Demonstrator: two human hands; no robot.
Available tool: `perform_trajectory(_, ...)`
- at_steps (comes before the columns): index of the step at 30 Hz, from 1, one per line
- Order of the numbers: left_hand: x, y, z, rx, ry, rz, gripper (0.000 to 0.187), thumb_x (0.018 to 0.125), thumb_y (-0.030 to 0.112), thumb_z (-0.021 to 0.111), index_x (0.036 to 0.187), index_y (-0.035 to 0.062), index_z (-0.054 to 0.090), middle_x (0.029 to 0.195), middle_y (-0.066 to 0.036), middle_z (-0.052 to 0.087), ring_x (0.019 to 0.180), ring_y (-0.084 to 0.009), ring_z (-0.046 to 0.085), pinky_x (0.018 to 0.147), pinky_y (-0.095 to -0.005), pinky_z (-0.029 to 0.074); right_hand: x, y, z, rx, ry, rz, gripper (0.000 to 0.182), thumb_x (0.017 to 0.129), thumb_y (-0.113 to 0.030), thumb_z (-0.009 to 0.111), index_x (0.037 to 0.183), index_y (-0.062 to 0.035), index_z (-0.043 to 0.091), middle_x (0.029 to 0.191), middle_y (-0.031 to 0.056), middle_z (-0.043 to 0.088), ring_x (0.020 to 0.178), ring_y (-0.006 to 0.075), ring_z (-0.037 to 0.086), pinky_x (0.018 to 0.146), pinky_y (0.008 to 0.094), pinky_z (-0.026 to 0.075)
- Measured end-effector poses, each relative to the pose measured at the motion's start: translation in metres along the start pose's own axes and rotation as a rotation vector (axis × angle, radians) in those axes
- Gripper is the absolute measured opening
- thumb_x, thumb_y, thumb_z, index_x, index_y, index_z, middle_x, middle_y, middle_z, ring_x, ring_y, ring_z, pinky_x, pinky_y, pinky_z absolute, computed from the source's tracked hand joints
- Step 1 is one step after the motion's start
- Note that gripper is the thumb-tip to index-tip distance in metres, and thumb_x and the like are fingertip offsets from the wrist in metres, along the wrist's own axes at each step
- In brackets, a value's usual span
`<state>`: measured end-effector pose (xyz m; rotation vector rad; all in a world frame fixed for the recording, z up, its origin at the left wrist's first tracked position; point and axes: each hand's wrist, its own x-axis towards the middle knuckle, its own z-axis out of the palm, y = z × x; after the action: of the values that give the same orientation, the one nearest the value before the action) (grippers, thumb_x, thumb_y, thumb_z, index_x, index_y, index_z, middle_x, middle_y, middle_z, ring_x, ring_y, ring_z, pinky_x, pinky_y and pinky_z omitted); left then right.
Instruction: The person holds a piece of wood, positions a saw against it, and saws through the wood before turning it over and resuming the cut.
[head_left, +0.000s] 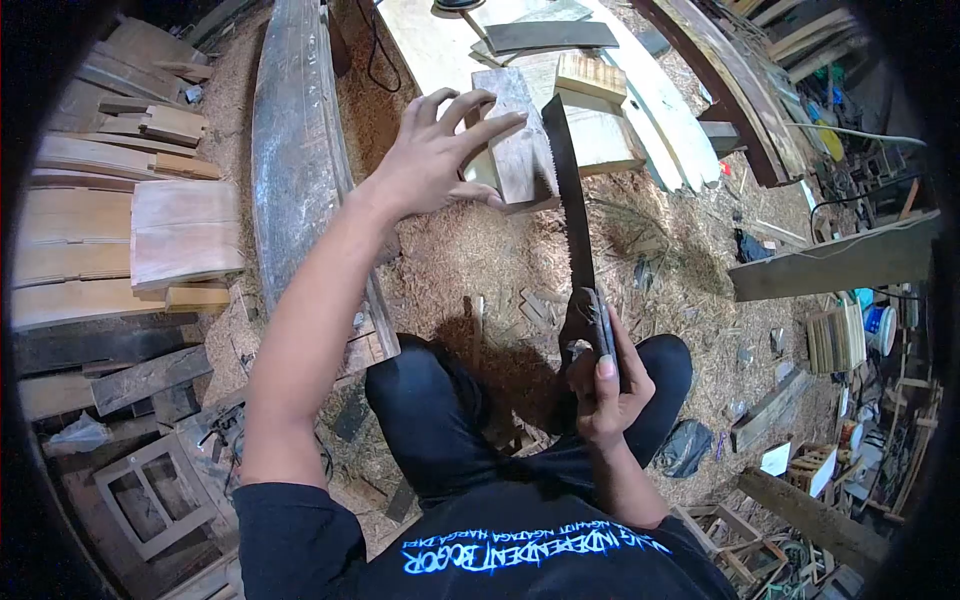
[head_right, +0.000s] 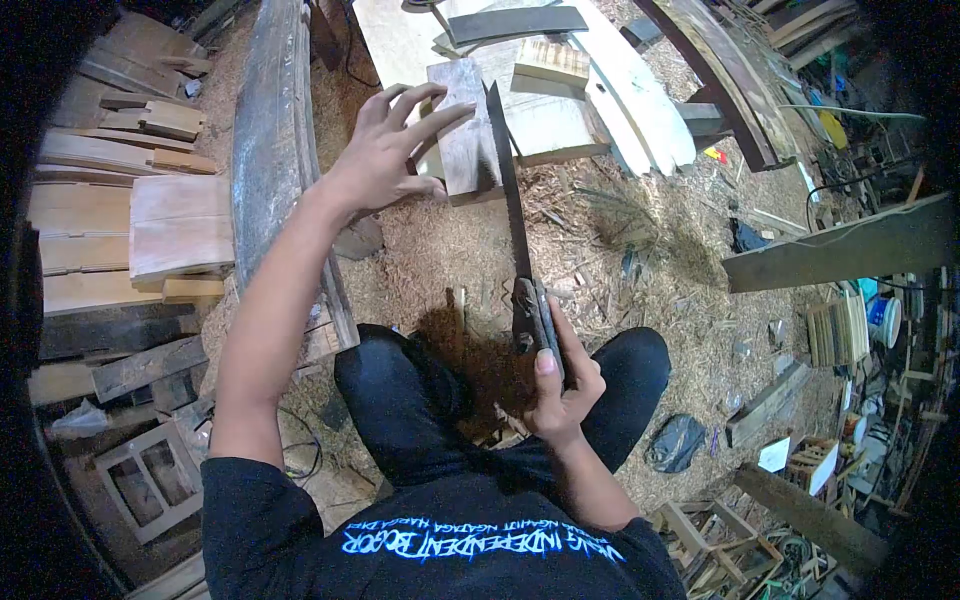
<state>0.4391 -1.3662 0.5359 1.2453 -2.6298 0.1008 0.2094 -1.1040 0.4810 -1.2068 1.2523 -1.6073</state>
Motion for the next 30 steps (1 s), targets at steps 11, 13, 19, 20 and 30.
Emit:
perform_trajectory(11,0.005,-0.004,0.008,-0.32,0.059,-0.003,0.082,0.09,0.054,0.071,0.154,0.0158,0.037,0.165,-0.012,0.03,0.155,-0.0351,0.023,0.128,-0.0519,0.02,0.002,-0.01,0.007,-0.119,-0.077,-0.091,0.056,0.103,-0.024,0.057,0.145,0.0126,0.049,0.066,-0.0009,0.053,0.051,0.0045,0.042,0.049,0.0222,0.035)
perform_trajectory(13,0.004,-0.002,0.007,-0.371,0.065,-0.008,0.08,0.092,0.05,0.07,0.154,0.0143,0.035,0.166,-0.013,0.028,0.155,-0.0352,0.024,0.128,-0.0508,0.022,0.004,-0.012,0.009,-0.117,-0.077,-0.069,0.056,0.104,-0.024,0.057,0.145,0.0119,0.049,0.067,-0.0008,0.053,0.051,0.0044,0.042,0.049,0.0221,0.035)
perform_trajectory(19,-0.002,-0.004,0.001,-0.605,-0.027,-0.03,0.089,0.088,0.048,0.074,0.155,0.0133,0.027,0.168,-0.017,0.022,0.156,-0.0364,0.018,0.127,-0.0504,0.023,0.006,-0.014,0.014,-0.119,-0.092,-0.07,0.055,0.104,-0.023,0.056,0.146,0.0107,0.049,0.07,-0.0006,0.055,0.054,0.004,0.043,0.049,0.0214,0.034)
perform_trajectory(20,-0.002,-0.004,0.001,-0.663,-0.05,-0.052,0.092,0.086,0.052,0.074,0.154,0.0101,0.028,0.167,-0.02,0.024,0.157,-0.0377,0.015,0.13,-0.0482,0.015,0.005,-0.014,0.015,-0.145,-0.087,-0.074,0.055,0.104,-0.023,0.056,0.146,0.0108,0.048,0.07,-0.0006,0.055,0.054,0.0039,0.043,0.05,0.0214,0.034)
perform_trajectory(30,-0.001,-0.007,0.005,-0.64,-0.065,-0.039,0.09,0.084,0.041,0.08,0.153,0.0219,0.027,0.17,-0.009,0.016,0.156,-0.0368,0.018,0.121,-0.0586,0.036,0.01,-0.029,0.022,-0.163,-0.088,-0.016,0.054,0.103,-0.021,0.055,0.146,0.0109,0.049,0.072,-0.0004,0.056,0.056,0.0034,0.045,0.051,0.0205,0.034)
